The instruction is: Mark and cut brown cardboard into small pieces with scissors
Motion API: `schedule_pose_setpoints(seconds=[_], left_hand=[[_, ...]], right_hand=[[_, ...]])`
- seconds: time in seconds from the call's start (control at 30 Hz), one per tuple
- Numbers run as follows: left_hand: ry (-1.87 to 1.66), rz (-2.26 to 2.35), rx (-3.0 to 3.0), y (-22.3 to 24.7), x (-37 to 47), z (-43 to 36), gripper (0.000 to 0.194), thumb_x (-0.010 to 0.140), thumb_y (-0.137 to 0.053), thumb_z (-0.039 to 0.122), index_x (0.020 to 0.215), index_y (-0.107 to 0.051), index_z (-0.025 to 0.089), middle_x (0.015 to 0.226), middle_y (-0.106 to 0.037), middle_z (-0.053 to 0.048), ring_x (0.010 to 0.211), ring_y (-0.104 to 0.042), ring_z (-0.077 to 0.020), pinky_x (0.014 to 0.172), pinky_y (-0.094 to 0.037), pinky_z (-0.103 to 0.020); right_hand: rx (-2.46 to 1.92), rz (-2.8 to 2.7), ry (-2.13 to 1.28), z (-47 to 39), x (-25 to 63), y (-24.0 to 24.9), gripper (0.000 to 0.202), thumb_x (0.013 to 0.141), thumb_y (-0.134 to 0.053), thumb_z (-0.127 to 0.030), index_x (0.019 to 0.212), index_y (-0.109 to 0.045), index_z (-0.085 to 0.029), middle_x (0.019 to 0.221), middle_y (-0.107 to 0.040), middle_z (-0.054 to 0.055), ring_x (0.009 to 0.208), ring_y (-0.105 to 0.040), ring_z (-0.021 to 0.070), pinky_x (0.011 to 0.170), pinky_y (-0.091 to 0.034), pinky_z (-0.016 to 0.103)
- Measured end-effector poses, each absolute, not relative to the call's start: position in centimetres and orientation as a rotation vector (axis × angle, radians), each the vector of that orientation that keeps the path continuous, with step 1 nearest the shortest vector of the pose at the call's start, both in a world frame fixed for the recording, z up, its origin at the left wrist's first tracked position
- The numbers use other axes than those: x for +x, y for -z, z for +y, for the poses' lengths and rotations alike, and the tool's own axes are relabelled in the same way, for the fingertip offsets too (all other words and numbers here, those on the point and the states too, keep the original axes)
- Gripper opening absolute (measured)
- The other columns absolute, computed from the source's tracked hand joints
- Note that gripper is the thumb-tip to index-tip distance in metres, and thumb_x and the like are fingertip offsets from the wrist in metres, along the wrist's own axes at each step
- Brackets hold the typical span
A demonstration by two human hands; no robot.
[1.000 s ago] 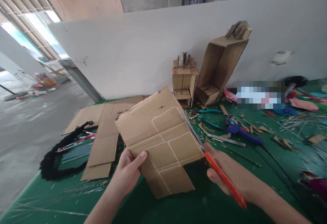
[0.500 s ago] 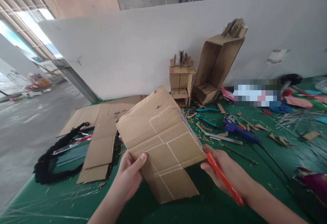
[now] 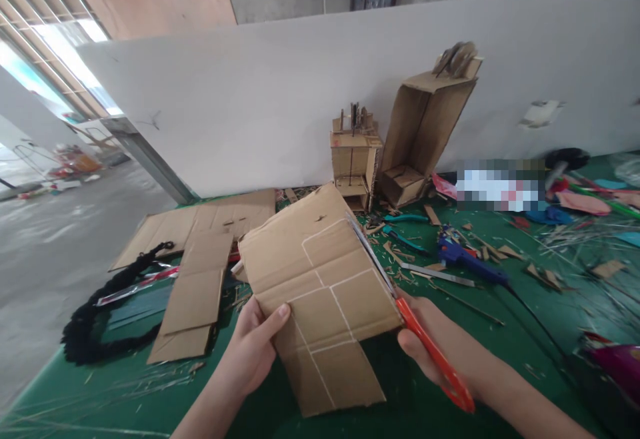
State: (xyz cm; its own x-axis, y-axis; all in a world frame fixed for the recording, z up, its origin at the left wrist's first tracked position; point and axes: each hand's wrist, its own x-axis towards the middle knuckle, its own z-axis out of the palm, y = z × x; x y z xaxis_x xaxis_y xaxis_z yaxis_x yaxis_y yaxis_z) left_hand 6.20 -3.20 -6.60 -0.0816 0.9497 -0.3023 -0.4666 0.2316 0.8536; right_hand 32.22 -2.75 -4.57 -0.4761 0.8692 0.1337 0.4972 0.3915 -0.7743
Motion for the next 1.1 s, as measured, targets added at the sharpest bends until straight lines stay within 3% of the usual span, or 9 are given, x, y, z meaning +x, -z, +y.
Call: schedule_pose_setpoints(seconds=[0.1, 0.2, 0.37, 0.53, 0.73, 0.9, 1.0, 1.1], left_hand=[[-1.293, 1.095, 0.586, 6.6, 6.4, -3.2, 0.044, 0.059, -0.079, 0.026, 0.099, -0.063, 0.018, 0.102, -0.069, -0.01, 0.095, -0.064, -0.0261, 0.076, -0.052, -0.033], [-1.302, 1.094, 0.571, 6.7, 6.6, -3.3, 0.039, 0.06, -0.079, 0.026, 0.095, -0.063, 0.017, 0.101, -0.069, -0.01, 0.096, -0.064, -0.026, 0.079, -0.052, -0.034], [-1.31, 1.072, 0.548, 7.1, 7.0, -3.4, 0.041, 0.063, -0.077, 0.024, 0.1, -0.062, 0.018, 0.103, -0.069, -0.009, 0.097, -0.063, -0.0248, 0.082, -0.052, -0.034], [-1.299, 1.074, 0.534, 7.2, 6.9, -3.2, 0.038, 0.064, -0.076, 0.023, 0.099, -0.062, 0.018, 0.101, -0.07, -0.008, 0.097, -0.064, -0.0241, 0.081, -0.052, -0.033], [-1.314, 1.094, 0.514, 6.8, 6.6, -3.1, 0.04, 0.063, -0.077, 0.023, 0.1, -0.061, 0.019, 0.102, -0.069, -0.007, 0.1, -0.062, -0.0241, 0.083, -0.052, -0.031], [-1.294, 1.128, 0.535, 6.5, 6.1, -2.8, 0.04, 0.062, -0.078, 0.024, 0.098, -0.061, 0.018, 0.103, -0.069, -0.008, 0.095, -0.064, -0.0248, 0.078, -0.053, -0.031], [-1.323, 1.169, 0.532, 6.4, 6.0, -2.8, 0.048, 0.06, -0.078, 0.024, 0.104, -0.059, 0.018, 0.101, -0.069, -0.008, 0.092, -0.065, -0.0249, 0.076, -0.054, -0.032], [-1.348, 1.196, 0.525, 6.3, 6.1, -3.0, 0.058, 0.06, -0.078, 0.024, 0.113, -0.055, 0.02, 0.099, -0.07, -0.007, 0.088, -0.066, -0.025, 0.072, -0.055, -0.033]], right_hand=[[-1.232, -2.162, -0.931, -2.5, 32.1, 4.9, 0.059, 0.085, -0.025, -0.066, 0.098, -0.056, -0.016, 0.066, -0.058, 0.004, 0.053, -0.049, 0.0167, 0.052, -0.042, 0.028], [-1.303, -2.181, -0.851, -2.4, 32.1, 5.2, 0.059, 0.087, -0.02, -0.065, 0.085, -0.054, -0.017, 0.071, -0.058, 0.006, 0.057, -0.051, 0.0174, 0.053, -0.042, 0.029], [-1.418, -2.121, -0.749, -2.5, 32.0, 6.1, 0.051, 0.087, -0.022, -0.063, 0.069, -0.043, -0.021, 0.059, -0.05, 0.001, 0.047, -0.046, 0.0143, 0.045, -0.035, 0.027], [-1.396, -2.109, -0.732, -2.3, 31.8, 6.4, 0.052, 0.087, -0.021, -0.065, 0.065, -0.039, -0.021, 0.06, -0.048, 0.0, 0.048, -0.044, 0.0133, 0.046, -0.033, 0.026], [-1.107, -2.078, -1.061, -2.2, 32.0, 5.4, 0.064, 0.081, -0.021, -0.073, 0.081, -0.053, -0.018, 0.073, -0.054, 0.004, 0.056, -0.05, 0.0146, 0.049, -0.042, 0.026], [-1.13, -1.959, -1.302, -2.9, 32.9, 5.7, 0.056, 0.086, -0.03, -0.063, 0.11, -0.049, -0.017, 0.084, -0.055, 0.006, 0.057, -0.054, 0.0145, 0.049, -0.05, 0.026], [-1.218, -1.865, -1.351, -3.3, 33.2, 6.2, 0.046, 0.089, -0.034, -0.056, 0.113, -0.047, -0.019, 0.095, -0.056, 0.008, 0.064, -0.057, 0.0146, 0.057, -0.054, 0.028], [-1.277, -1.836, -1.352, -3.4, 33.1, 6.5, 0.043, 0.088, -0.036, -0.055, 0.108, -0.051, -0.02, 0.091, -0.058, 0.006, 0.06, -0.055, 0.0125, 0.054, -0.053, 0.027]])
